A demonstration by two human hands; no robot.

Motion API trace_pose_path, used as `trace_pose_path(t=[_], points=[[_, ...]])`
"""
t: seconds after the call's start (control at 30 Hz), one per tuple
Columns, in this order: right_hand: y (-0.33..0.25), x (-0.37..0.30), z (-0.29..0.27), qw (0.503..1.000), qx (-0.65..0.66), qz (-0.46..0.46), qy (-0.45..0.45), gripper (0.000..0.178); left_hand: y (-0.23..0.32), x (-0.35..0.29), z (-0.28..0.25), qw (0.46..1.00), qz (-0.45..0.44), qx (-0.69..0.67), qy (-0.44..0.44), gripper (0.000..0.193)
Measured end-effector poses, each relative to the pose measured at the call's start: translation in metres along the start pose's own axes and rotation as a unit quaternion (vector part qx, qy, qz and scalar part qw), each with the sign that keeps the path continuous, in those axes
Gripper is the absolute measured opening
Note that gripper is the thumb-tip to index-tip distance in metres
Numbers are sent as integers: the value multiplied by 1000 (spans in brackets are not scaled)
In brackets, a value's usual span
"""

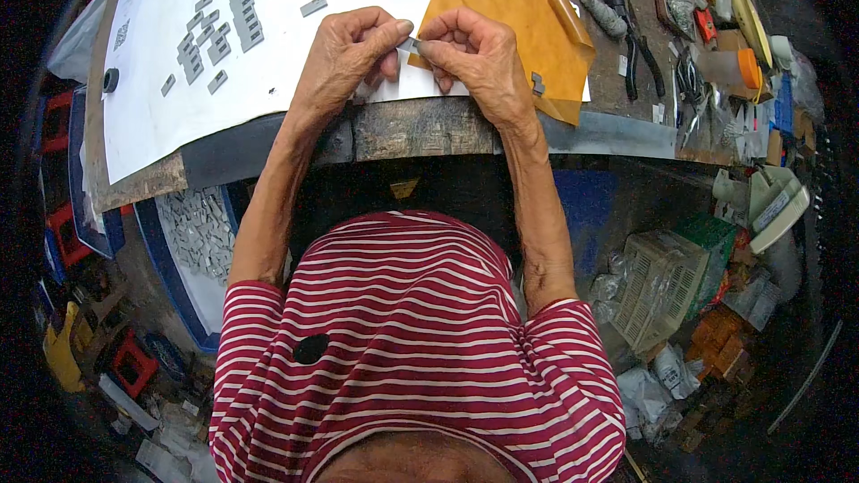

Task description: Assembling and sorting small metal hardware components at a workbench.

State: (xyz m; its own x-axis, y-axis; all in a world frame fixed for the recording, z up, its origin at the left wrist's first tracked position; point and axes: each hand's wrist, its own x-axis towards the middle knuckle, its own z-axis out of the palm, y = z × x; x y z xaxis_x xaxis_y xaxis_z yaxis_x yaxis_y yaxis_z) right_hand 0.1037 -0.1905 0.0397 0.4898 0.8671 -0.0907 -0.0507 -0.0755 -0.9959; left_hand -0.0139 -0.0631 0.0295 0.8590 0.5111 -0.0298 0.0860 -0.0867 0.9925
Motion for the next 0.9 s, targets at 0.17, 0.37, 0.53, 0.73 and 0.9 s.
trace_pose_path(t=[0.17, 0.37, 0.53, 0.73, 0.9], points=[[1, 1, 2, 1000, 24, 5, -4, 12, -2, 0, 1, 1000, 4, -16, -1, 29], [6, 1, 5, 999, 53, 4, 11, 10, -1, 0, -1, 1000, -8, -21, -16, 27], [2, -1, 13, 998, 38, -11, 48, 7, -1, 1, -1, 999, -18, -26, -30, 24], [3, -1, 10, 995, 40, -9, 89, 5, -3, -1, 5, 999, 10, -39, -17, 20], [2, -2, 2, 995, 27, -3, 101, 3, -5, -2, 8, 982, 165, 85, -16, 19]])
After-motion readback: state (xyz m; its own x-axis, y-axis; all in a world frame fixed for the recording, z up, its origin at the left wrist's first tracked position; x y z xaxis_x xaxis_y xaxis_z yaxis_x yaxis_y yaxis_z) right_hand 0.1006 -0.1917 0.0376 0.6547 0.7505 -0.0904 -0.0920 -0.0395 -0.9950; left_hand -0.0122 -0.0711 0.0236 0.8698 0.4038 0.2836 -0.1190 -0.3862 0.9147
